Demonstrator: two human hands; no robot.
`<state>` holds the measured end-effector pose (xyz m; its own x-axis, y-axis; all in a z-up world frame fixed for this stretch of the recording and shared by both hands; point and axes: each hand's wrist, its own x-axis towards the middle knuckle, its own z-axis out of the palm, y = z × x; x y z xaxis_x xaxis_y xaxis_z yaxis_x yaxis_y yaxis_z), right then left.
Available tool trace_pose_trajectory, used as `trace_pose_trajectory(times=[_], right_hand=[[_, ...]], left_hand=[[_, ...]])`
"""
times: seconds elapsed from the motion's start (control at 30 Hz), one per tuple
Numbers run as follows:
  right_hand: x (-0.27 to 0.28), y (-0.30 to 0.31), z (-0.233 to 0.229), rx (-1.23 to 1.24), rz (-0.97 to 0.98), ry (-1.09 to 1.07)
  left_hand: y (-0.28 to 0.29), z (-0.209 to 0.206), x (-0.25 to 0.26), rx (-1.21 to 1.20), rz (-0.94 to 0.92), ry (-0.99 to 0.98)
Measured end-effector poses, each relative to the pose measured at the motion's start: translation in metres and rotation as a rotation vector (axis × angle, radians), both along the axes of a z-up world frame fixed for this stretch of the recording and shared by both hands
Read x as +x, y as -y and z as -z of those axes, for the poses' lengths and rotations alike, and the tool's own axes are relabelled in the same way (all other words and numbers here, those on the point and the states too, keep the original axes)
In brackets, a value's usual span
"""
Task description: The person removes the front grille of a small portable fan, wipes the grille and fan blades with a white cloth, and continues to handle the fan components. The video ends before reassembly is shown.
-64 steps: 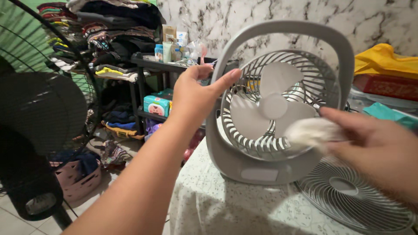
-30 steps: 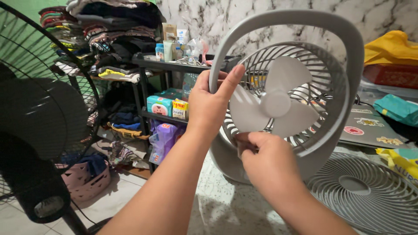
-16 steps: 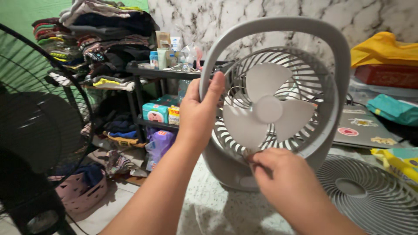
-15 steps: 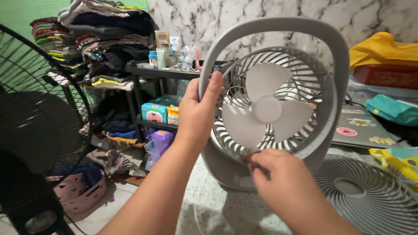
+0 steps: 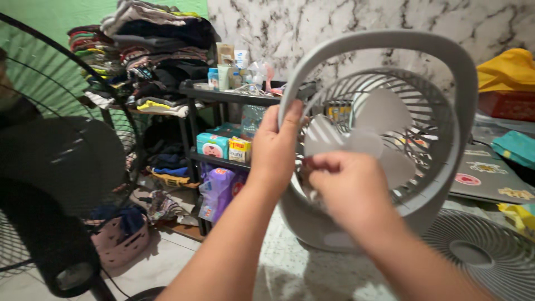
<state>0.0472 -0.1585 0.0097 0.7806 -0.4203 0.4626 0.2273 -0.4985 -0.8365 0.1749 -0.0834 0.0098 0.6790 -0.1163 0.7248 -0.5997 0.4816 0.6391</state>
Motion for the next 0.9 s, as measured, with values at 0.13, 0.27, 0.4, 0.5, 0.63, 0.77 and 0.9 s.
trace_pose_trajectory(times=[0.13, 0.27, 0.4, 0.5, 0.63, 0.77, 0.9], right_hand=[[0.026, 0.008, -0.022, 0.39, -0.146, 0.154], [0.038, 0.018, -0.05, 0.743, -0.267, 0.32], [0.035, 0.005, -0.039, 0.554, -0.186, 0.348], [0.023, -0.005, -0.01, 0.369, -0.156, 0.204], [0.003, -0.003, 0.013, 0.074, -0.104, 0.053], [-0.017, 0.006, 0.023, -0.204, 0.054, -0.053], [-0.03, 0.016, 0.025, -0.395, 0.149, -0.143]], left_hand=[[0.0, 0.003, 0.001, -0.004, 0.087, -0.117], [0.004, 0.005, 0.007, -0.05, 0.147, 0.012], [0.003, 0.005, 0.013, -0.047, 0.157, 0.008], [-0.004, 0.007, 0.017, 0.003, 0.209, -0.099], [-0.008, 0.002, 0.023, 0.018, 0.287, -0.146], [-0.005, 0.0, 0.025, 0.002, 0.358, -0.091], [-0.002, 0.0, 0.023, 0.052, 0.294, -0.076]])
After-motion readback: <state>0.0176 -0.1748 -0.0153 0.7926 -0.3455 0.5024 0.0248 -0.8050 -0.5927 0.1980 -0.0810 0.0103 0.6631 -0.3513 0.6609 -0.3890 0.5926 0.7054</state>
